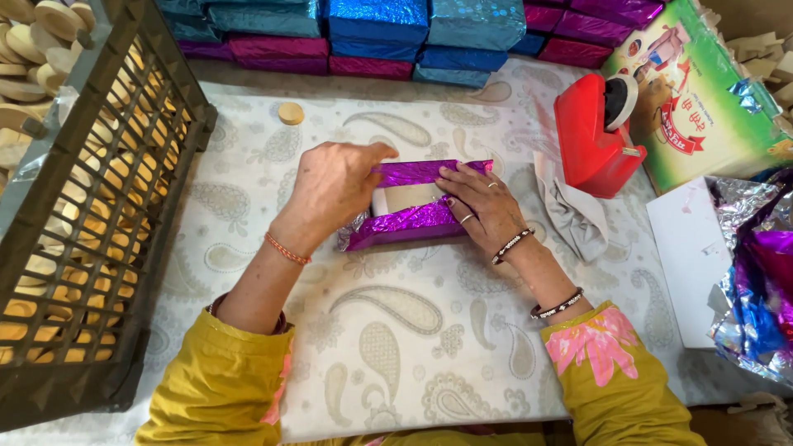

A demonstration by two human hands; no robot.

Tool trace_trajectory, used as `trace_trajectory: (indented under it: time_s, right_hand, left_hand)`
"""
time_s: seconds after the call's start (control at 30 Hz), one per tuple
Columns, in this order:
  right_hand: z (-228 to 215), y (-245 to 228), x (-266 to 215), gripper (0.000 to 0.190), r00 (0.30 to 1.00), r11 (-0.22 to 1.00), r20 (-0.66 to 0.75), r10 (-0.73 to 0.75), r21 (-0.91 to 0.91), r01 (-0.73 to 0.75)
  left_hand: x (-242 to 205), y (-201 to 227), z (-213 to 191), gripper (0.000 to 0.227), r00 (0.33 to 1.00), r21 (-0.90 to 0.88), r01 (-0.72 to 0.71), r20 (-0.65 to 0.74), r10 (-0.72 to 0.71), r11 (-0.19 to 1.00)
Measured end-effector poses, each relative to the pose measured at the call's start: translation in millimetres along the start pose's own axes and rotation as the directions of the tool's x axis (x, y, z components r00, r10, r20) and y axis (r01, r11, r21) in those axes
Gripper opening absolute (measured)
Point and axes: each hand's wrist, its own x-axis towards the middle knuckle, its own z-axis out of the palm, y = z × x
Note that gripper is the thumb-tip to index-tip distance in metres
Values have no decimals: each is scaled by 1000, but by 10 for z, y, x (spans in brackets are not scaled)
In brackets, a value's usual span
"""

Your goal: The worker is wrapping small product boxes with purple foil paper.

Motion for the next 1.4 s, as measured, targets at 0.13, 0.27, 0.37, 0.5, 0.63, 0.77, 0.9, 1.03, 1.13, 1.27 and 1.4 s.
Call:
trace_trajectory:
  time_s: [0.13,0.27,0.37,0.5,0.63,0.77,0.9,1.03,1.13,1.27,1.4]
  right_hand:
    - [-20,-16,1,41,1000,1000,4,-16,-21,16]
    - [9,13,0,42,999,999,-14,-37,-13,37]
    - [30,38,-4,41,999,999,-23,-41,-4,41]
    - [41,60,-4,41,998,998,-22,-57,-2,57]
    - [72,82,-6,40,999,999,-32,-38,15,38]
    - [78,89,-6,41,998,999,-34,-52,9,52]
    - [86,121,7,41,999,998,-25,-45,46,46]
    - [-12,-53,7,47,995,990,-96,2,138,11]
    - [-17,-102,-3,32,958,994,-271,-99,12,106]
    - [-4,-159,9,33,950,959,-228,-214,-233,161]
    - [46,-159,4,40,971,954,-161,-174,-270,126]
  left_hand:
    - [-6,121,271,29,970,-70,-169,-191,153,983]
    - [-32,144,485,39,969,-91,-227,-116,216,970]
    - [-9,101,469,46,992,-143,-117,38,124,983]
    - [22,49,418,48,986,-213,23,165,13,977]
    - [14,67,447,48,990,-212,-1,137,31,977]
    - [5,138,497,46,996,-174,-14,85,29,985]
    - [8,171,538,43,997,-138,11,73,-1,990]
    - [21,191,520,41,997,-137,18,72,-8,990]
    - [12,194,518,40,997,-138,18,73,-8,990]
    - [16,194,519,41,998,-133,5,65,4,991]
    - [26,200,513,41,996,-117,7,88,4,993]
